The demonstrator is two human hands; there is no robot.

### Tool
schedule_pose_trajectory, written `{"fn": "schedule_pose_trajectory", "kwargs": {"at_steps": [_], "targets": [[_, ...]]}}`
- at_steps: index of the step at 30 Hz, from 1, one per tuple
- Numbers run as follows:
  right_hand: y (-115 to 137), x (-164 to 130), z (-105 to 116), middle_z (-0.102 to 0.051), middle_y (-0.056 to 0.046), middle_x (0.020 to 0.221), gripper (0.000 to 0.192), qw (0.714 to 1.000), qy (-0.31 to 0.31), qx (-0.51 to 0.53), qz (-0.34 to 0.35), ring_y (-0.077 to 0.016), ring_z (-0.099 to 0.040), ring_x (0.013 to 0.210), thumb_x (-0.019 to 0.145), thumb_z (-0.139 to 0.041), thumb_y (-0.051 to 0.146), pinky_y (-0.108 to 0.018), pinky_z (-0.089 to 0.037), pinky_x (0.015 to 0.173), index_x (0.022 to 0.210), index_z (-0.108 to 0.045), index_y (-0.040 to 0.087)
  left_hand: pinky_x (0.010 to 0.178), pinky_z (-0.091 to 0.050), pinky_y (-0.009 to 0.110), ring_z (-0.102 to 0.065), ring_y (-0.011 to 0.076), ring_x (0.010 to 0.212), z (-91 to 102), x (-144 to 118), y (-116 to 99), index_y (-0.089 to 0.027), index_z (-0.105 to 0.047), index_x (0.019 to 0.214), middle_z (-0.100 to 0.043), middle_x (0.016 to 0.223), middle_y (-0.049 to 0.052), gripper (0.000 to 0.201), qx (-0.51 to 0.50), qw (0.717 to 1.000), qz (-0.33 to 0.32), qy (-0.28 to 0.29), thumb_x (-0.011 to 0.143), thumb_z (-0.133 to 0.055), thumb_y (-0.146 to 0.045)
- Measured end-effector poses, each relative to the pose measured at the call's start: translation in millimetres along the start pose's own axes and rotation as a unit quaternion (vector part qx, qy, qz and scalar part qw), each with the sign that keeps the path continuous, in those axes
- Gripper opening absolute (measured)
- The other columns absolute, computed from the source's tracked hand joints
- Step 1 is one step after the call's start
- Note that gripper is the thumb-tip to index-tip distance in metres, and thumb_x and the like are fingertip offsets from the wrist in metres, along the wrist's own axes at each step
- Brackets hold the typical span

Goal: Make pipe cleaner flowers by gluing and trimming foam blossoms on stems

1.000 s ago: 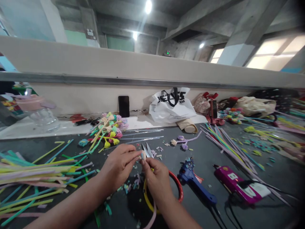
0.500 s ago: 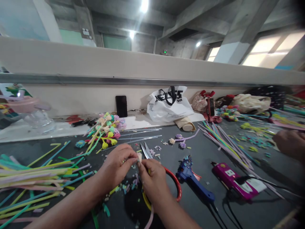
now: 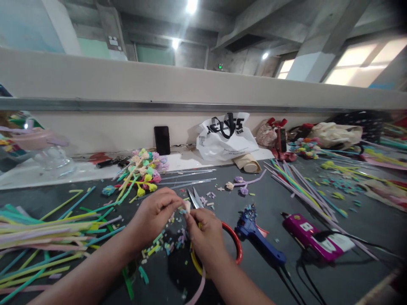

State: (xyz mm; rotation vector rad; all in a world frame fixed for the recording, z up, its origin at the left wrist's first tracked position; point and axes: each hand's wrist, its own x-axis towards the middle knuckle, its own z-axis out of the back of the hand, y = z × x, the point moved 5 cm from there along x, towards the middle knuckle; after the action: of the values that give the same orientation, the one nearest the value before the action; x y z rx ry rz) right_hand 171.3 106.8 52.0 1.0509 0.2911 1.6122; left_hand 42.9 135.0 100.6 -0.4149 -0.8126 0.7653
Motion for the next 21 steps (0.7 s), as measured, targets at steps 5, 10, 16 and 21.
{"fn": "schedule_pose_trajectory", "kwargs": {"at_steps": [5,10,16,21], "targets": [[3.5,-0.6,-2.3,-0.045,0.004,0.049,0.031,0.999,0.019,-0.019,0.023,-0.0104,-0.043,0.051,0.082,-0.046,0.018,-0.025,-0.034,0.072,0.050,-0.045,0.018,0.072,-0.046,0.025,-0.057,0.0141,0.078,4.1,-0.5,4.0,-0.016,-0.067,0.082,-0.061,0.080,0.006,0.019,0.057,0.998,-0.023,-0.009,0.083,-0.048,-0.015],[2.4,-1.7,0.2,-0.051,0.002,0.052,0.029,1.000,0.010,-0.021,0.014,-0.0125,-0.050,0.057,0.081,-0.048,0.019,-0.025,-0.035,0.070,0.052,-0.050,0.019,0.074,-0.045,0.029,-0.056,0.0167,0.082,-3.4,-7.3,-4.2,-0.015,-0.065,0.096,-0.060,0.087,0.009,0.023,0.144,0.984,-0.101,-0.002,0.084,-0.045,-0.014],[-0.2,-0.8,1.0,-0.055,0.001,0.055,0.026,1.000,-0.001,-0.031,-0.003,-0.0134,-0.051,0.059,0.081,-0.049,0.020,-0.024,-0.033,0.067,0.056,-0.057,0.018,0.075,-0.044,0.035,-0.054,0.0198,0.081,-7.9,-12.3,-17.8,-0.013,-0.062,0.100,-0.061,0.087,0.010,0.026,0.225,0.964,-0.143,0.015,0.083,-0.043,-0.014],[-0.5,0.4,-0.3,-0.055,0.001,0.054,0.027,0.999,0.020,-0.051,-0.003,-0.0131,-0.050,0.059,0.082,-0.049,0.019,-0.024,-0.032,0.068,0.056,-0.056,0.018,0.076,-0.044,0.029,-0.055,0.0167,0.083,-7.7,-12.0,-10.7,-0.015,-0.064,0.094,-0.060,0.089,0.008,0.019,0.138,0.986,-0.097,-0.021,0.082,-0.049,-0.014]]}}
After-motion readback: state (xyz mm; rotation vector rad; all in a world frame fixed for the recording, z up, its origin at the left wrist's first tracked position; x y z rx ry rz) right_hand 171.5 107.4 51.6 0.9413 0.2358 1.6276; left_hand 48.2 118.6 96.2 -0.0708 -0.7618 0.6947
